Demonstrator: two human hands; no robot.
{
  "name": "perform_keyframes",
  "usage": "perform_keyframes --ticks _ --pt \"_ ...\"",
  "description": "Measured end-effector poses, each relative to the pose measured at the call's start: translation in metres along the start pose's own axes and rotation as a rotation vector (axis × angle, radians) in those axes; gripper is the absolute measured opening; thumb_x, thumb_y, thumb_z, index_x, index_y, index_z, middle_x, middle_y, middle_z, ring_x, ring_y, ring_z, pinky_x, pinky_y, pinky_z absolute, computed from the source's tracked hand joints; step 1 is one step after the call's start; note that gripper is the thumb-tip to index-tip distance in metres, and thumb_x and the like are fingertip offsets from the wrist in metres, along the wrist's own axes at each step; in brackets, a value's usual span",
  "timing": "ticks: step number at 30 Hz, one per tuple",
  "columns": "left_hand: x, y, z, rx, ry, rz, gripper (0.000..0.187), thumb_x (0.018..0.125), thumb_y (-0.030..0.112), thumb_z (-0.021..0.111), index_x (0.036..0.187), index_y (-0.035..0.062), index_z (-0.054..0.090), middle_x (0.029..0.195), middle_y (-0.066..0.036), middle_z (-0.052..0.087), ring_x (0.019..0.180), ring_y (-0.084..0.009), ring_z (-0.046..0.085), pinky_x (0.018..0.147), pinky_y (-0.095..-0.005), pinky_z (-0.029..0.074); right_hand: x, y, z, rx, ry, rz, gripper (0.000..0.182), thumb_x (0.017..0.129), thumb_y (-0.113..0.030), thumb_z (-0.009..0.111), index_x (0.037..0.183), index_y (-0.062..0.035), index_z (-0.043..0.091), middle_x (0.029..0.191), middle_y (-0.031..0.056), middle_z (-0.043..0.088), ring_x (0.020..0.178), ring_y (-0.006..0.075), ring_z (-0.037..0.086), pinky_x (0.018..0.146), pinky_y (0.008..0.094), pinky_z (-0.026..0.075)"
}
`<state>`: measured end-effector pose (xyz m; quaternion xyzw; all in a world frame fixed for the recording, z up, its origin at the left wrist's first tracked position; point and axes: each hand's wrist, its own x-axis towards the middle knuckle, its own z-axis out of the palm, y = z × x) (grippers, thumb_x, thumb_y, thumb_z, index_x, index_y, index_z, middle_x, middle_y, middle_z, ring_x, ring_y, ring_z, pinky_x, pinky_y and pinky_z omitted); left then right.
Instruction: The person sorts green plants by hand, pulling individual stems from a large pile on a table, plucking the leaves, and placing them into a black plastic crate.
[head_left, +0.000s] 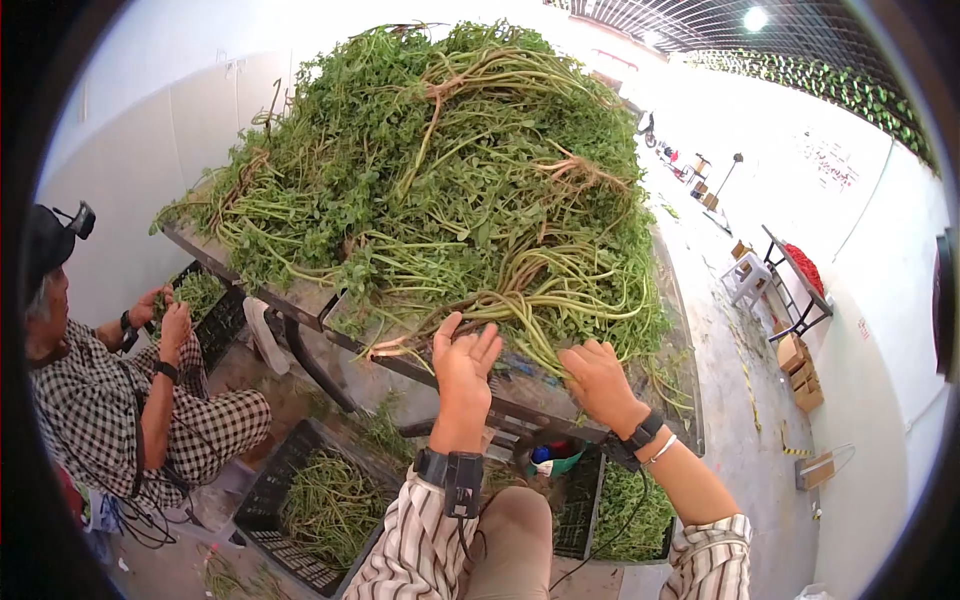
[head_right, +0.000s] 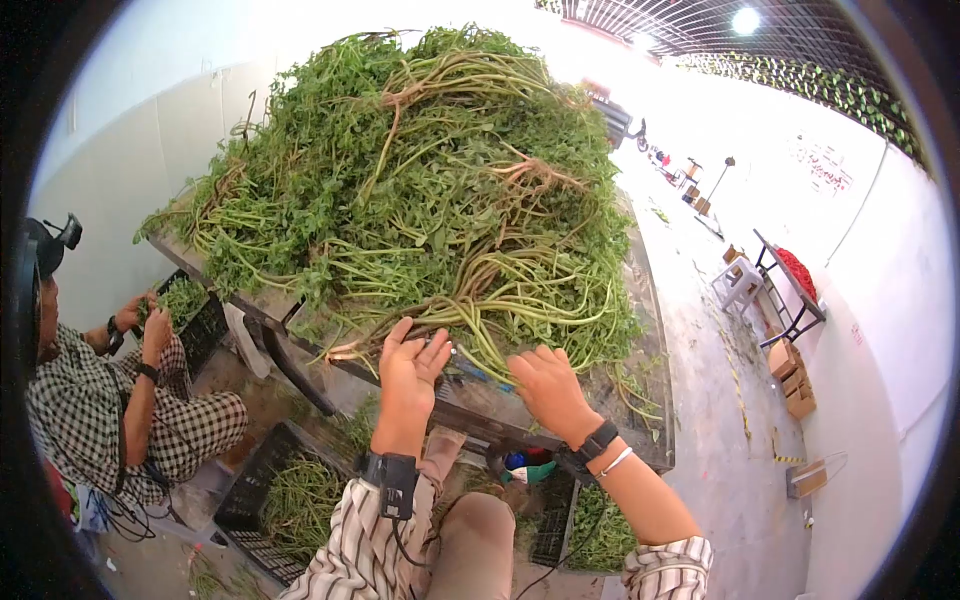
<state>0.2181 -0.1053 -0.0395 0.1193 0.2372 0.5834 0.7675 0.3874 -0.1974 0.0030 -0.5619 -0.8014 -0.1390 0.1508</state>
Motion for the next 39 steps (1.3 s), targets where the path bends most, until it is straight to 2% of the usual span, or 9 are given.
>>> perform_keyframes --ticks 1,4,10,14,22,25,30,34,39 --pt "-0.002 0.001 0.001 0.064 -0.045 -0.017 0.053 0.086 0.003 0.038 0.136 0.0036 0.019 0.122 -0.026 0.041 0.115 -0.0415 0.044 0.092 -0.0458 0.047 0.003 0.000 0.003 -0.015 0.011 0.006 0.026 0.068 -0.004 0.062 0.089 -0.0074 0.049 0.079 0.0073 0.050 0.077 0.0248 0.046 0.069 0.0350 0.035" --pt "-0.010 0.004 0.005 0.139 -0.101 -0.133 0.052 0.086 0.003 0.040 0.135 0.0031 0.020 0.126 -0.028 0.039 0.115 -0.0399 0.045 0.092 -0.0448 0.046 0.009 0.000 0.008 -0.058 0.026 0.026 0.027 0.067 -0.005 0.063 0.091 -0.0071 0.049 0.080 0.0071 0.051 0.079 0.0246 0.047 0.070 0.0348 0.036" --pt "-0.006 -0.025 0.006 0.229 -0.166 -0.218 0.047 0.081 0.000 0.045 0.127 -0.0021 0.036 0.120 -0.017 0.050 0.108 -0.0247 0.053 0.088 -0.0326 0.044 0.013 -0.001 0.015 -0.092 0.011 0.061 0.030 0.068 -0.005 0.063 0.094 -0.0066 0.049 0.084 0.0066 0.052 0.081 0.0249 0.048 0.071 0.0343 0.037" --pt "-0.009 -0.038 0.008 0.277 -0.468 -0.280 0.058 0.069 -0.010 0.045 0.125 -0.0005 0.039 0.114 -0.011 0.052 0.101 -0.0186 0.051 0.087 -0.0265 0.040 0.011 -0.003 0.018 -0.052 0.033 0.085 0.030 0.069 -0.004 0.060 0.098 -0.0058 0.049 0.084 0.0064 0.052 0.081 0.0247 0.048 0.071 0.0346 0.038" --pt "-0.002 -0.062 0.011 0.151 -0.396 -0.289 0.034 0.091 0.021 0.049 0.121 0.0076 0.041 0.113 -0.007 0.049 0.099 -0.0196 0.050 0.083 -0.0347 0.043 0.004 -0.007 0.027 -0.056 0.011 0.119 0.037 0.071 -0.004 0.059 0.106 -0.0036 0.049 0.090 0.0097 0.053 0.085 0.0285 0.048 0.075 0.0401 0.039" --pt "-0.005 -0.061 0.020 0.099 -0.389 -0.270 0.020 0.095 0.021 0.041 0.111 0.0093 0.044 0.114 -0.009 0.052 0.099 -0.0192 0.052 0.083 -0.0352 0.045 0.001 -0.009 0.012 -0.066 0.021 0.136 0.040 0.067 -0.004 0.061 0.105 -0.0041 0.048 0.096 0.0096 0.051 0.093 0.0279 0.048 0.079 0.0381 0.039" --pt "-0.011 -0.059 0.026 -0.083 -0.414 -0.236 0.017 0.097 0.022 0.035 0.101 0.0086 0.045 0.114 -0.011 0.053 0.108 -0.0200 0.050 0.089 -0.0355 0.046 -0.018 -0.006 -0.027 0.025 0.070 0.249 0.064 0.063 -0.002 0.063 0.124 -0.0079 0.043 0.122 0.0139 0.044 0.113 0.0326 0.041 0.097 0.0409 0.033" --pt "-0.012 -0.061 0.029 -0.169 -0.401 -0.249 0.017 0.096 0.020 0.035 0.099 0.0062 0.045 0.113 -0.014 0.054 0.116 -0.0242 0.047 0.094 -0.0356 0.045 -0.035 0.004 -0.044 0.081 0.163 0.345 0.063 0.064 -0.004 0.064 0.123 -0.0089 0.044 0.121 0.0133 0.044 0.113 0.0329 0.040 0.096 0.0418 0.034" --pt "-0.012 -0.063 0.029 -0.212 -0.385 -0.266 0.018 0.096 0.018 0.037 0.101 0.0038 0.046 0.113 -0.016 0.054 0.115 -0.0261 0.048 0.094 -0.0373 0.046 -0.051 0.015 -0.044 0.146 0.208 0.353 0.036 0.067 0.000 0.061 0.102 -0.0031 0.057 0.106 0.0123 0.051 0.103 0.0310 0.046 0.088 0.0397 0.039"
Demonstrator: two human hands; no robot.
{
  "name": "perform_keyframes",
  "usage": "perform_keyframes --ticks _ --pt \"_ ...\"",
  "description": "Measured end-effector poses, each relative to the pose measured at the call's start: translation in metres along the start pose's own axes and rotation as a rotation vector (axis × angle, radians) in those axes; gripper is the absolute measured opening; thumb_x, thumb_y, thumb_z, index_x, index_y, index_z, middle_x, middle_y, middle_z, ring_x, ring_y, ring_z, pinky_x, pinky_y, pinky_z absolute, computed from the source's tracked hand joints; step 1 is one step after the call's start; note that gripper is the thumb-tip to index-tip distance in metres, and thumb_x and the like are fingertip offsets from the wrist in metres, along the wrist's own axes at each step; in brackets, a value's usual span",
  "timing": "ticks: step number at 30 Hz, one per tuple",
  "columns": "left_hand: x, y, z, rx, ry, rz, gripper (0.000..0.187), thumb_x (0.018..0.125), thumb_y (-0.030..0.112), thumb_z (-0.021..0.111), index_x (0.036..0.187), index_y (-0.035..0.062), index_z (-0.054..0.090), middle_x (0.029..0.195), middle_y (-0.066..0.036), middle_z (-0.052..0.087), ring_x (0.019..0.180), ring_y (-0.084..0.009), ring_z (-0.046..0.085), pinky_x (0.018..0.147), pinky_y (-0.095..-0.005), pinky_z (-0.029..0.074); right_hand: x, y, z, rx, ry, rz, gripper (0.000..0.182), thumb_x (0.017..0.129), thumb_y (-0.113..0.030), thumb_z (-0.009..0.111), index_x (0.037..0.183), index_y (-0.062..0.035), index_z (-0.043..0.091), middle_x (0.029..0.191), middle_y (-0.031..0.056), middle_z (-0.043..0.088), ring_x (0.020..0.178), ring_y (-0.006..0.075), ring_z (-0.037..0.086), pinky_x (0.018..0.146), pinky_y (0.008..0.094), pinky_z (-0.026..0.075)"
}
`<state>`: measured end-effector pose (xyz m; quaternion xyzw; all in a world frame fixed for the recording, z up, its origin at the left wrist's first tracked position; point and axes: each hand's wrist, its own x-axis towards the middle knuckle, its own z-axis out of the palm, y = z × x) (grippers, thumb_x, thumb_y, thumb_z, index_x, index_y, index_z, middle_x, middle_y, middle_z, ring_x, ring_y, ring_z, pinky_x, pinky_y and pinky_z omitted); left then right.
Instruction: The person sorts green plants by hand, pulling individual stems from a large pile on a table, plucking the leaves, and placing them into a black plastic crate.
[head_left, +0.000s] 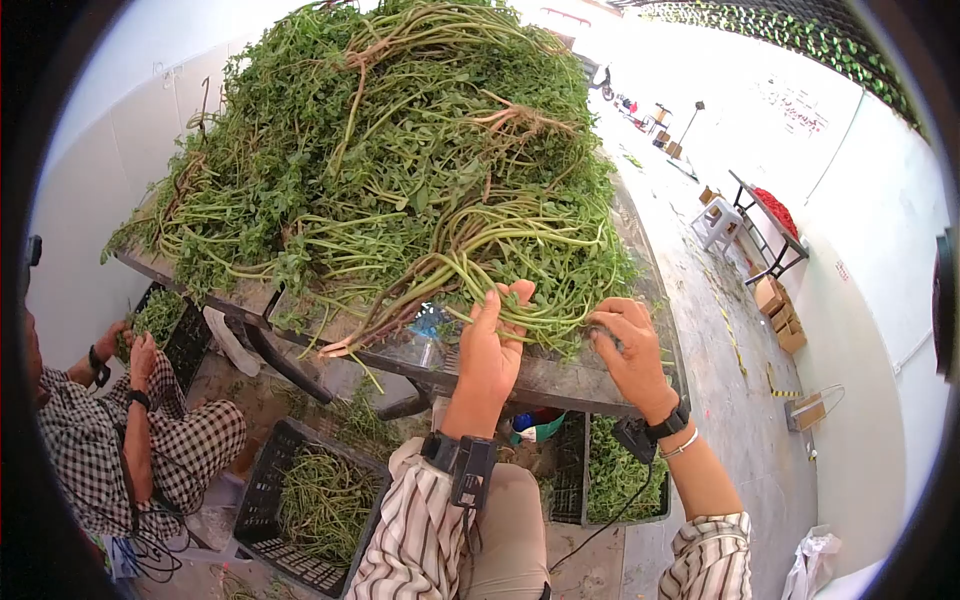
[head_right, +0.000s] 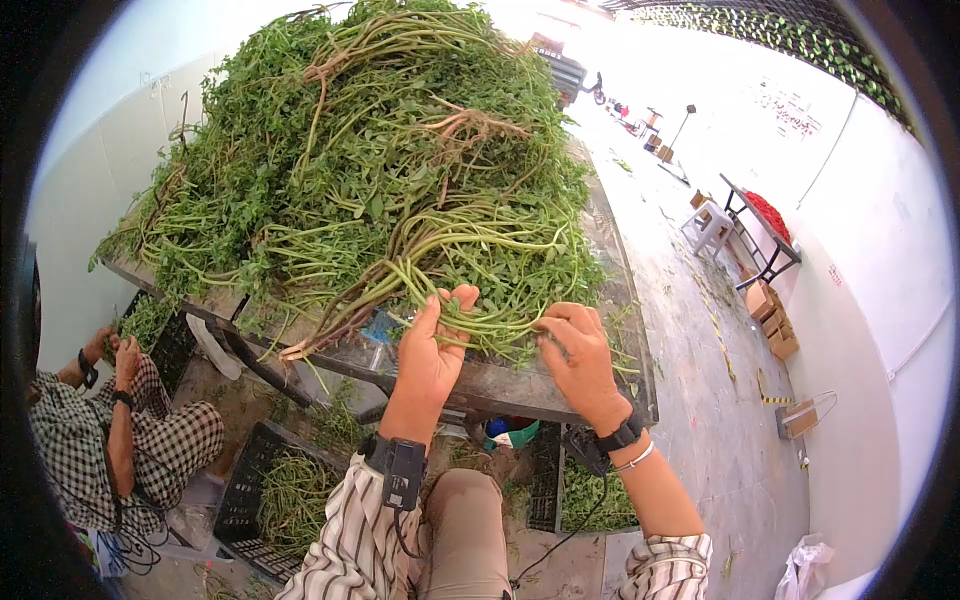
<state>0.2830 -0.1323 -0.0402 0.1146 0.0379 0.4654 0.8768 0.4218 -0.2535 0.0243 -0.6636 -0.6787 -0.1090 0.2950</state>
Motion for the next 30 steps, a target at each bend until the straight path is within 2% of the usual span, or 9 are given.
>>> perform_keyframes --ticks 2,8,13,17,19,24,25,27,30 --pt "-0.001 0.001 0.001 -0.027 0.011 -0.013 0.018 0.096 0.018 0.037 0.102 0.0033 0.046 0.112 -0.017 0.055 0.114 -0.0266 0.049 0.093 -0.0379 0.046 0.001 -0.004 0.004 0.048 -0.022 0.028 0.022 0.070 0.000 0.059 0.092 -0.0009 0.060 0.100 0.0119 0.053 0.098 0.0303 0.048 0.085 0.0393 0.040" --pt "0.000 0.001 -0.004 -0.059 0.037 0.008 0.018 0.094 0.017 0.042 0.103 0.0025 0.047 0.093 -0.012 0.060 0.104 -0.0270 0.055 0.094 -0.0391 0.045 0.005 0.007 0.020 -0.035 -0.039 -0.012 0.018 0.072 0.000 0.055 0.089 0.0001 0.059 0.101 0.0122 0.054 0.098 0.0318 0.048 0.086 0.0394 0.040" --pt "0.003 -0.002 -0.010 -0.113 -0.127 -0.012 0.018 0.093 0.015 0.046 0.105 0.0025 0.047 0.077 -0.006 0.059 0.085 -0.0212 0.060 0.095 -0.0368 0.045 0.007 0.009 0.006 -0.057 -0.070 -0.086 0.015 0.073 -0.001 0.054 0.087 0.0006 0.058 0.101 0.0124 0.055 0.098 0.0324 0.048 0.087 0.0395 0.040" --pt "-0.008 -0.002 0.012 0.035 0.053 0.024 0.017 0.093 0.013 0.046 0.107 0.0039 0.048 0.087 -0.007 0.058 0.096 -0.0210 0.057 0.094 -0.0338 0.045 0.009 0.011 -0.006 -0.117 -0.040 -0.161 0.013 0.074 -0.001 0.054 0.087 0.0002 0.056 0.095 0.0115 0.056 0.096 0.0317 0.050 0.086 0.0400 0.040" --pt "-0.009 -0.003 0.012 0.056 0.048 0.004 0.014 0.093 0.013 0.045 0.103 0.0051 0.048 0.093 -0.008 0.057 0.103 -0.0215 0.054 0.092 -0.0326 0.045 0.011 0.009 -0.013 -0.101 -0.038 -0.148 0.013 0.074 -0.001 0.054 0.087 -0.0004 0.056 0.093 0.0110 0.056 0.095 0.0310 0.050 0.085 0.0401 0.040" --pt "-0.003 -0.008 0.003 -0.037 -0.071 0.003 0.020 0.092 0.028 0.049 0.085 0.0096 0.046 0.068 -0.001 0.047 0.073 -0.0159 0.051 0.090 -0.0340 0.043 0.010 0.007 -0.022 -0.127 -0.064 -0.145 0.013 0.075 -0.003 0.054 0.088 -0.0019 0.057 0.089 0.0103 0.056 0.091 0.0290 0.050 0.084 0.0393 0.040" --pt "-0.003 -0.008 0.003 -0.037 -0.070 0.003 0.020 0.092 0.028 0.049 0.085 0.0096 0.046 0.068 -0.001 0.047 0.073 -0.0159 0.051 0.090 -0.0340 0.043 0.010 0.005 -0.025 -0.142 -0.112 -0.159 0.014 0.075 -0.004 0.054 0.088 -0.0023 0.057 0.087 0.0102 0.055 0.090 0.0289 0.050 0.084 0.0388 0.040" --pt "-0.004 -0.010 0.004 -0.046 -0.050 0.030 0.031 0.090 0.038 0.049 0.073 0.0114 0.044 0.057 0.002 0.035 0.060 -0.0134 0.040 0.085 -0.0340 0.042 0.009 0.004 -0.027 -0.158 -0.163 -0.174 0.014 0.075 -0.005 0.055 0.088 -0.0027 0.057 0.086 0.0101 0.054 0.089 0.0288 0.049 0.083 0.0383 0.039" --pt "-0.003 -0.011 0.004 -0.048 -0.074 0.049 0.040 0.088 0.044 0.049 0.065 0.0130 0.040 0.054 0.002 0.031 0.056 -0.0133 0.039 0.078 -0.0327 0.042 0.007 0.009 -0.028 -0.135 -0.188 -0.182 0.016 0.074 -0.004 0.054 0.089 -0.0032 0.058 0.085 0.0096 0.054 0.088 0.0285 0.048 0.082 0.0378 0.039"
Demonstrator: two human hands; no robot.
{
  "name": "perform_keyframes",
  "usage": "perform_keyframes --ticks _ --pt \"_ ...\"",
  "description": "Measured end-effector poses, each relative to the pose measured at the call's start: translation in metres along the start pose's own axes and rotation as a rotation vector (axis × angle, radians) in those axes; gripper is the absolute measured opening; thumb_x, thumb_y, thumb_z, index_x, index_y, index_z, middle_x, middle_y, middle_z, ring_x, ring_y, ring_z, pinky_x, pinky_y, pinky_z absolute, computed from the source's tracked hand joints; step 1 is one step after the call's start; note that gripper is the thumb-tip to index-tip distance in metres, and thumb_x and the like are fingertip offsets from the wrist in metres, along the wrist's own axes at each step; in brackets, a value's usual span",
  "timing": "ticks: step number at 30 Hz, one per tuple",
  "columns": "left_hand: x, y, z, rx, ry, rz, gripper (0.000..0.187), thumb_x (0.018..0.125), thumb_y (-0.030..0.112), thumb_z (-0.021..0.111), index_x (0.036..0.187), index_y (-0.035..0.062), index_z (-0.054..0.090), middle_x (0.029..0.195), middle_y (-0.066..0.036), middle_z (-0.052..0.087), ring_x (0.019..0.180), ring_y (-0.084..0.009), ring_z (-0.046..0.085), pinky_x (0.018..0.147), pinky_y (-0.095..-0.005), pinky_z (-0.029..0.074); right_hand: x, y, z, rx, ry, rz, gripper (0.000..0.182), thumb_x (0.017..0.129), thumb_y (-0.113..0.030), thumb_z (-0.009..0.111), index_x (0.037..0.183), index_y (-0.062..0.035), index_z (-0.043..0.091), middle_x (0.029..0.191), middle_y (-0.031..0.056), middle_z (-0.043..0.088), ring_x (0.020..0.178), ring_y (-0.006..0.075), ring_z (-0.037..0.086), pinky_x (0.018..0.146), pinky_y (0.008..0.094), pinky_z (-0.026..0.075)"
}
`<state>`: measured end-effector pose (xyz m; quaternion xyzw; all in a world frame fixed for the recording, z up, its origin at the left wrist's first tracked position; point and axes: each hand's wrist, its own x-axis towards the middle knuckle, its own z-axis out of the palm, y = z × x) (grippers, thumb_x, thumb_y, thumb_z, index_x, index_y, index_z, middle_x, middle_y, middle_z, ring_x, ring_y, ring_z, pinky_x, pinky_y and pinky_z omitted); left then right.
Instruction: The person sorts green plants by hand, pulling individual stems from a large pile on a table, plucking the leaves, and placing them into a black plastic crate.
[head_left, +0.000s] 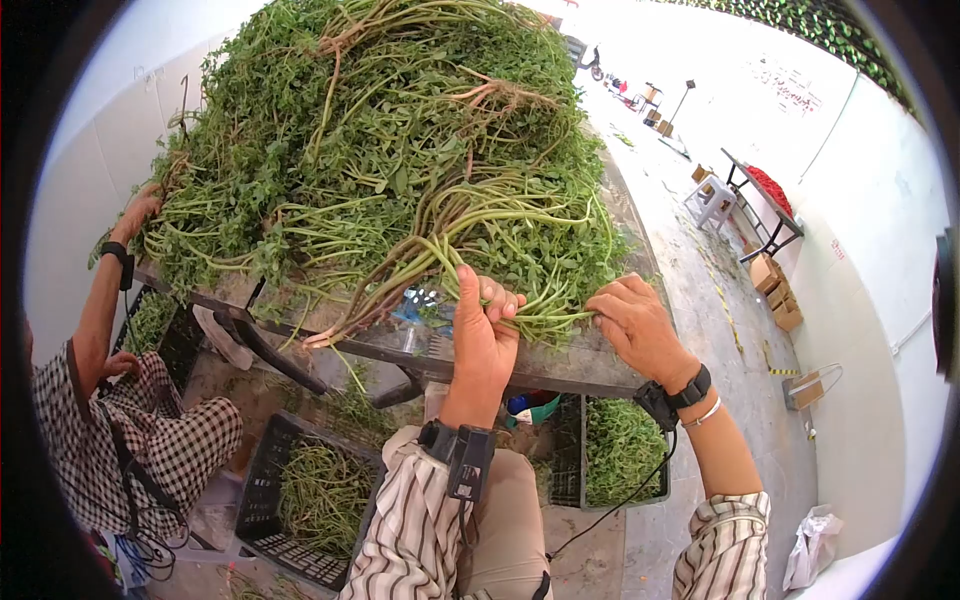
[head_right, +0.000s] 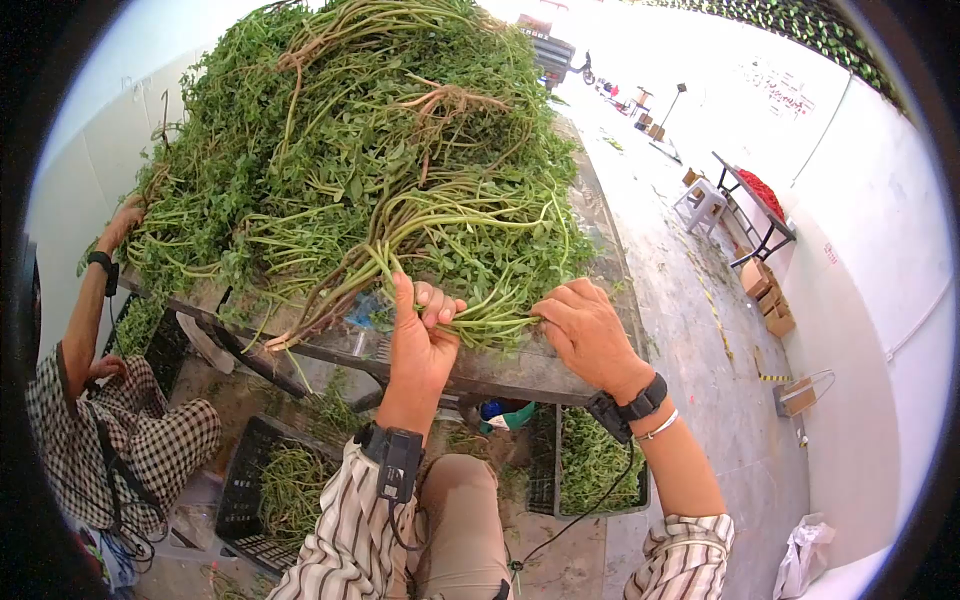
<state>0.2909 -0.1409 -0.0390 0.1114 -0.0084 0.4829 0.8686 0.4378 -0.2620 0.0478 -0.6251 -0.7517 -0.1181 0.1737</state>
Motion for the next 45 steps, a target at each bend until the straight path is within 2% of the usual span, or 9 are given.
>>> perform_keyframes --ticks 5,9,15,17,21,23,32,37,45 --pt "0.001 0.008 0.004 0.028 0.037 0.035 0.047 0.085 0.051 0.050 0.062 0.0131 0.036 0.052 0.003 0.027 0.052 -0.0133 0.035 0.071 -0.0318 0.041 -0.014 0.021 0.002 -0.019 -0.048 0.042 0.014 0.074 -0.004 0.054 0.087 -0.0017 0.059 0.082 0.0098 0.053 0.082 0.0286 0.046 0.075 0.0377 0.040" --pt "0.000 0.009 0.004 0.019 0.018 0.050 0.049 0.085 0.053 0.048 0.059 0.0130 0.035 0.050 0.002 0.025 0.049 -0.0130 0.032 0.068 -0.0314 0.040 -0.014 0.021 -0.001 -0.071 -0.015 0.058 0.014 0.074 -0.005 0.053 0.086 -0.0024 0.059 0.079 0.0095 0.052 0.082 0.0279 0.046 0.077 0.0385 0.041" --pt "0.000 0.012 0.004 -0.084 -0.025 0.020 0.051 0.088 0.052 0.042 0.058 0.0117 0.035 0.048 0.002 0.024 0.048 -0.0133 0.030 0.065 -0.0318 0.039 -0.007 0.021 0.004 -0.003 -0.009 0.079 0.018 0.077 -0.007 0.054 0.092 -0.0017 0.060 0.084 0.0096 0.057 0.089 0.0280 0.048 0.081 0.0384 0.041" --pt "-0.001 0.011 0.006 -0.087 -0.035 0.006 0.051 0.089 0.051 0.040 0.057 0.0113 0.035 0.048 0.001 0.024 0.047 -0.0134 0.030 0.064 -0.0318 0.039 -0.003 0.019 0.007 0.142 0.078 0.137 0.020 0.078 -0.007 0.054 0.097 -0.0027 0.061 0.087 0.0099 0.058 0.092 0.0280 0.049 0.082 0.0388 0.040" --pt "-0.003 0.009 0.008 -0.084 -0.043 -0.011 0.051 0.090 0.050 0.038 0.057 0.0110 0.034 0.048 0.001 0.024 0.047 -0.0134 0.029 0.064 -0.0317 0.039 0.018 0.006 0.003 0.095 0.124 0.067 0.023 0.077 -0.007 0.054 0.099 -0.0038 0.061 0.084 0.0102 0.057 0.089 0.0276 0.048 0.080 0.0378 0.041" --pt "-0.003 0.010 0.008 -0.069 -0.041 -0.012 0.051 0.090 0.050 0.038 0.057 0.0111 0.034 0.048 0.001 0.024 0.047 -0.0133 0.029 0.063 -0.0317 0.039 0.027 0.004 0.007 0.109 0.050 0.088 0.024 0.076 -0.006 0.055 0.100 -0.0040 0.061 0.085 0.0099 0.055 0.087 0.0270 0.048 0.078 0.0368 0.042" --pt "-0.001 0.015 0.007 0.042 0.013 0.018 0.048 0.093 0.041 0.043 0.056 0.0131 0.031 0.049 0.002 0.023 0.048 -0.0117 0.028 0.064 -0.0306 0.039 0.046 0.011 0.024 -0.020 0.107 -0.122 0.015 0.075 -0.007 0.057 0.089 -0.0043 0.058 0.084 0.0077 0.050 0.085 0.0255 0.046 0.080 0.0356 0.039" --pt "0.000 0.017 0.007 0.096 0.042 0.079 0.044 0.091 0.035 0.051 0.056 0.0147 0.031 0.048 0.002 0.023 0.046 -0.0109 0.029 0.064 -0.0302 0.040 0.034 0.001 0.004 -0.150 0.018 -0.121 0.012 0.075 -0.008 0.057 0.087 -0.0062 0.056 0.079 0.0059 0.049 0.084 0.0239 0.046 0.080 0.0356 0.038" --pt "-0.004 0.014 0.011 0.147 0.057 0.065 0.046 0.091 0.034 0.051 0.054 0.0152 0.031 0.047 0.002 0.022 0.045 -0.0113 0.028 0.067 -0.0305 0.042 0.020 0.000 0.001 -0.167 -0.019 -0.075 0.016 0.071 -0.003 0.055 0.086 -0.0086 0.056 0.077 0.0052 0.050 0.077 0.0243 0.045 0.076 0.0353 0.037"
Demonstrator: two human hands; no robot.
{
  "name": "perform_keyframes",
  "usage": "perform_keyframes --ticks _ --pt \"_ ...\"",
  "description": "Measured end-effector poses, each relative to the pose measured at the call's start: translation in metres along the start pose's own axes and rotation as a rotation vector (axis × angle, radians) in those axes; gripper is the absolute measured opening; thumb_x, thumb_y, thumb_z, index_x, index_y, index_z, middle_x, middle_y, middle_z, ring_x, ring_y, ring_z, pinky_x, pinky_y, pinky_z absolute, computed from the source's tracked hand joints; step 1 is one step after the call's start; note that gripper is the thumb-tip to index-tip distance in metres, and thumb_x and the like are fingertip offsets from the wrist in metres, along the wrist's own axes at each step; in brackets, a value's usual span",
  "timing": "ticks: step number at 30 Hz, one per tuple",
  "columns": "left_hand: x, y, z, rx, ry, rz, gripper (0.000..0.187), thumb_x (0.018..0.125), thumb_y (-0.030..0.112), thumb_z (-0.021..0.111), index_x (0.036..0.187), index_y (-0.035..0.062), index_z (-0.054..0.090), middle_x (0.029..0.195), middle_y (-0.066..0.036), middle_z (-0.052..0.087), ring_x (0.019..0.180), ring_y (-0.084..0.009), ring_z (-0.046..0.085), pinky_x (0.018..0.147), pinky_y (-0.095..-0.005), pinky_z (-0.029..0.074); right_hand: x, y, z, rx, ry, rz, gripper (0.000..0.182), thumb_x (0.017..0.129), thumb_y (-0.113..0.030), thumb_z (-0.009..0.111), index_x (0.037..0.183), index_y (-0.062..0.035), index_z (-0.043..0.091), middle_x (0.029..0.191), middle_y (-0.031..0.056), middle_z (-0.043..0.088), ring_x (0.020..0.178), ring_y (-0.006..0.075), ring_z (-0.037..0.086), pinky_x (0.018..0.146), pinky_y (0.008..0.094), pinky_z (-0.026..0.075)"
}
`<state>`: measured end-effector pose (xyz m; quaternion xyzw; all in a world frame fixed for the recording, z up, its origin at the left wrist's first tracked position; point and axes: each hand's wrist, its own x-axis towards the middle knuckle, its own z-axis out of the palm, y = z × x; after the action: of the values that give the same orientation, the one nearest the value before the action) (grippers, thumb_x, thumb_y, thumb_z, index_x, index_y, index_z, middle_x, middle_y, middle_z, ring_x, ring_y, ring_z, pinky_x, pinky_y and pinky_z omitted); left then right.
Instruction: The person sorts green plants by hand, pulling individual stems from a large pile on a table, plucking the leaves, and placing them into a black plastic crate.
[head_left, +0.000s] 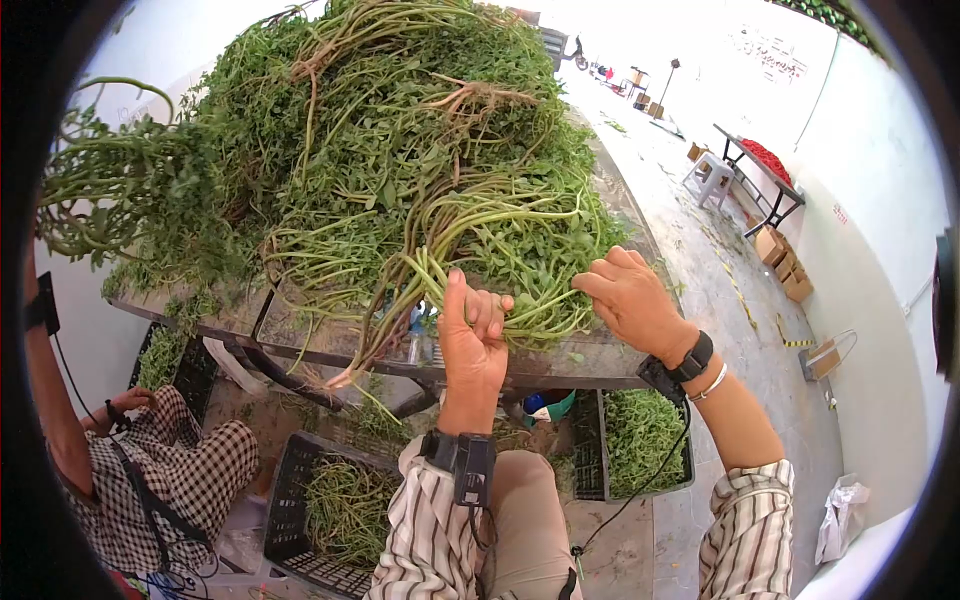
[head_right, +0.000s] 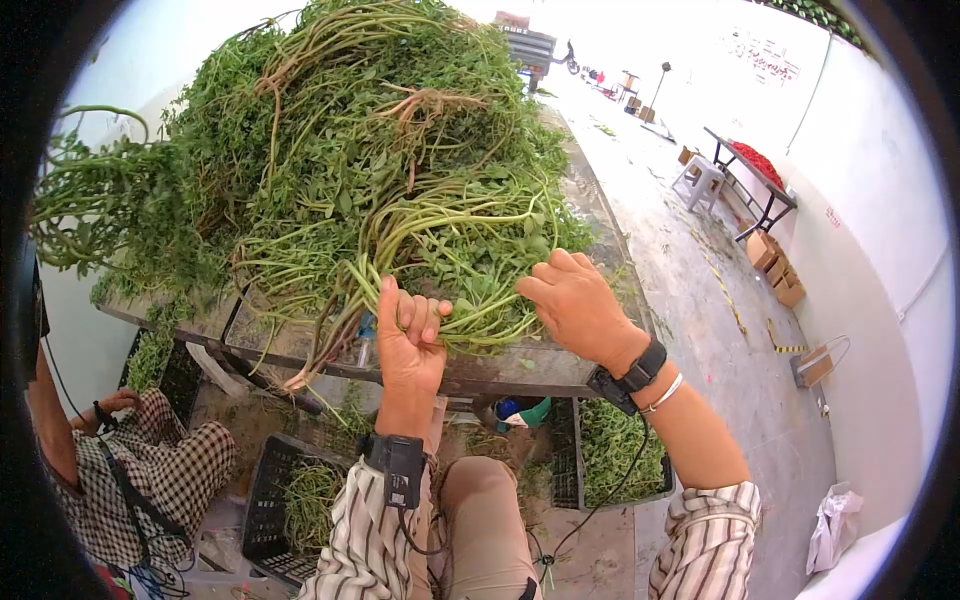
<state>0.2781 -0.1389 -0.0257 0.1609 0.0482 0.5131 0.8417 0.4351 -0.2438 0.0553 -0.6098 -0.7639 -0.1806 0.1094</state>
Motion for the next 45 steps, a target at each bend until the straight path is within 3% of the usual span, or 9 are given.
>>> perform_keyframes --ticks 6,11,14,20,28,31,36,40,45 --pt "-0.002 0.001 0.000 0.037 0.012 0.006 0.046 0.090 0.034 0.052 0.054 0.0153 0.030 0.047 0.002 0.021 0.044 -0.0109 0.025 0.067 -0.0304 0.042 -0.005 0.016 0.016 -0.123 0.019 0.036 0.007 0.071 -0.006 0.054 0.077 -0.0107 0.054 0.069 0.0059 0.050 0.073 0.0243 0.046 0.064 0.0365 0.039" --pt "-0.003 0.001 0.000 0.063 0.004 0.003 0.046 0.090 0.034 0.052 0.054 0.0154 0.029 0.046 0.002 0.021 0.043 -0.0105 0.023 0.066 -0.0306 0.042 0.003 0.021 0.012 0.307 0.233 0.406 0.018 0.077 -0.003 0.050 0.091 -0.0050 0.061 0.074 0.0112 0.060 0.071 0.0258 0.052 0.069 0.0342 0.043" --pt "-0.003 -0.003 -0.002 0.089 -0.018 0.008 0.046 0.089 0.033 0.053 0.055 0.0154 0.029 0.047 0.002 0.021 0.043 -0.0104 0.023 0.066 -0.0308 0.042 0.023 -0.001 -0.012 0.574 0.090 0.429 0.020 0.081 -0.006 0.051 0.097 -0.0050 0.062 0.081 0.0122 0.062 0.070 0.0250 0.056 0.068 0.0329 0.046" --pt "-0.004 0.000 -0.001 0.082 0.032 0.008 0.047 0.087 0.031 0.056 0.052 0.0157 0.029 0.046 0.002 0.024 0.043 -0.0111 0.024 0.064 -0.0314 0.042 0.039 -0.023 0.005 0.274 -0.189 0.051 0.017 0.076 -0.010 0.054 0.090 -0.0064 0.065 0.084 0.0112 0.061 0.080 0.0299 0.059 0.067 0.0373 0.048" --pt "-0.003 0.001 -0.001 0.129 0.022 0.019 0.046 0.088 0.035 0.054 0.055 0.0154 0.028 0.047 0.002 0.020 0.043 -0.0104 0.021 0.062 -0.0312 0.040 0.037 -0.024 0.019 0.273 -0.219 0.068 0.010 0.074 -0.009 0.054 0.079 -0.0008 0.054 0.081 0.0127 0.051 0.076 0.0324 0.055 0.064 0.0404 0.045" --pt "-0.005 0.004 -0.001 0.111 0.000 0.009 0.046 0.088 0.035 0.054 0.054 0.0157 0.028 0.046 0.003 0.019 0.043 -0.0104 0.020 0.061 -0.0313 0.039 0.034 -0.007 0.033 0.286 0.072 0.223 0.009 0.074 -0.007 0.052 0.081 -0.0015 0.054 0.077 0.0133 0.048 0.071 0.0310 0.051 0.064 0.0384 0.042" --pt "-0.005 0.003 0.001 0.113 0.042 -0.007 0.046 0.087 0.034 0.054 0.054 0.0158 0.028 0.046 0.003 0.020 0.042 -0.0102 0.020 0.059 -0.0310 0.037 0.048 -0.019 0.003 0.546 -0.198 0.379 0.022 0.077 -0.008 0.048 0.097 -0.0054 0.057 0.082 0.0171 0.058 0.076 0.0342 0.056 0.068 0.0429 0.044" --pt "-0.005 0.002 -0.002 0.115 0.011 -0.010 0.046 0.087 0.034 0.054 0.054 0.0156 0.029 0.045 0.002 0.022 0.042 -0.0102 0.021 0.059 -0.0304 0.036 0.046 -0.014 0.025 0.247 -0.270 0.015 0.028 0.077 -0.007 0.049 0.102 -0.0088 0.059 0.088 0.0139 0.063 0.081 0.0325 0.059 0.068 0.0407 0.047" --pt "-0.003 0.005 -0.004 0.078 0.024 0.010 0.050 0.087 0.034 0.056 0.051 0.0156 0.026 0.047 0.003 0.022 0.043 -0.0108 0.023 0.060 -0.0329 0.038 0.046 -0.022 0.022 0.142 -0.327 0.056 0.016 0.076 -0.009 0.050 0.087 -0.0041 0.061 0.081 0.0140 0.060 0.078 0.0329 0.058 0.068 0.0416 0.047"
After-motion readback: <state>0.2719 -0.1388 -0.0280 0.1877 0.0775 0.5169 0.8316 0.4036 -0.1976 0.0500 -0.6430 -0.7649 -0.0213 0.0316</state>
